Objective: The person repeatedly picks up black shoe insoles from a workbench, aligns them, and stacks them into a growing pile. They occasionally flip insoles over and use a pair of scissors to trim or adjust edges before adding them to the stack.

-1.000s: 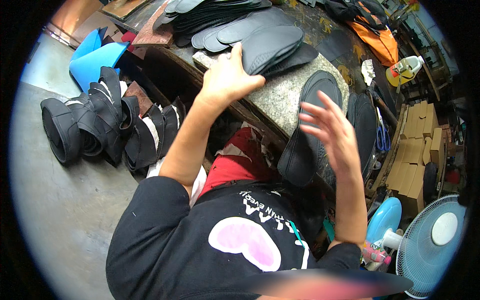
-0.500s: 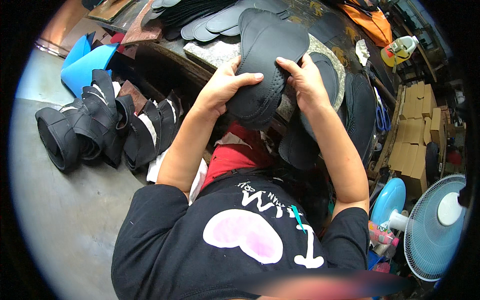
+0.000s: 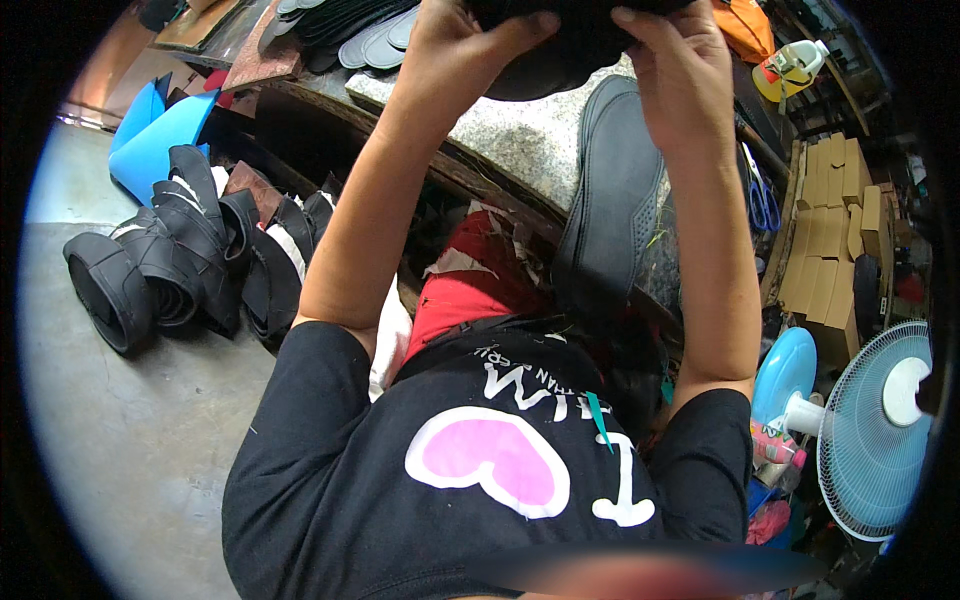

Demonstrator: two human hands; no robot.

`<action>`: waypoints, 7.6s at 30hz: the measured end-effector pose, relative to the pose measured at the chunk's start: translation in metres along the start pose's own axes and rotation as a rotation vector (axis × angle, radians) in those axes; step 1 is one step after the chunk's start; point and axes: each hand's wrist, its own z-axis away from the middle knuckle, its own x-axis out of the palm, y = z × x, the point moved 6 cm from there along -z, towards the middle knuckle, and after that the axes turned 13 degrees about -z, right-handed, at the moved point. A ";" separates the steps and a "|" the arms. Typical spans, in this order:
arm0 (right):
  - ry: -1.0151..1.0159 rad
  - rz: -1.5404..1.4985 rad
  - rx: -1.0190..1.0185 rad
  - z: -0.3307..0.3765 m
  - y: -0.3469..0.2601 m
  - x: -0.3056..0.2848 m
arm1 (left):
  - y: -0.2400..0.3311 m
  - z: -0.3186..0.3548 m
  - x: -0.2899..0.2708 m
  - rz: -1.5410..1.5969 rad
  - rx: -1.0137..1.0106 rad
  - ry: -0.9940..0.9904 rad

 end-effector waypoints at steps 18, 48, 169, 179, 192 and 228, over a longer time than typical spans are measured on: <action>0.150 0.038 0.149 0.003 0.058 -0.041 | -0.042 -0.023 0.022 -0.109 0.049 0.016; 0.197 1.825 0.102 0.138 -0.080 -0.105 | -0.085 0.089 -0.001 0.373 -0.699 -0.121; 0.276 0.244 0.627 0.133 0.030 -0.049 | -0.068 0.139 0.033 0.675 -0.807 -0.081; 0.596 0.494 0.102 0.159 -0.090 -0.119 | -0.070 0.141 -0.011 0.411 -0.697 0.053; 0.527 0.204 0.236 0.170 -0.049 -0.090 | -0.070 0.136 -0.008 0.339 -0.724 0.010; 0.440 1.632 0.590 0.173 -0.085 -0.147 | -0.122 0.070 0.004 0.450 -0.749 0.084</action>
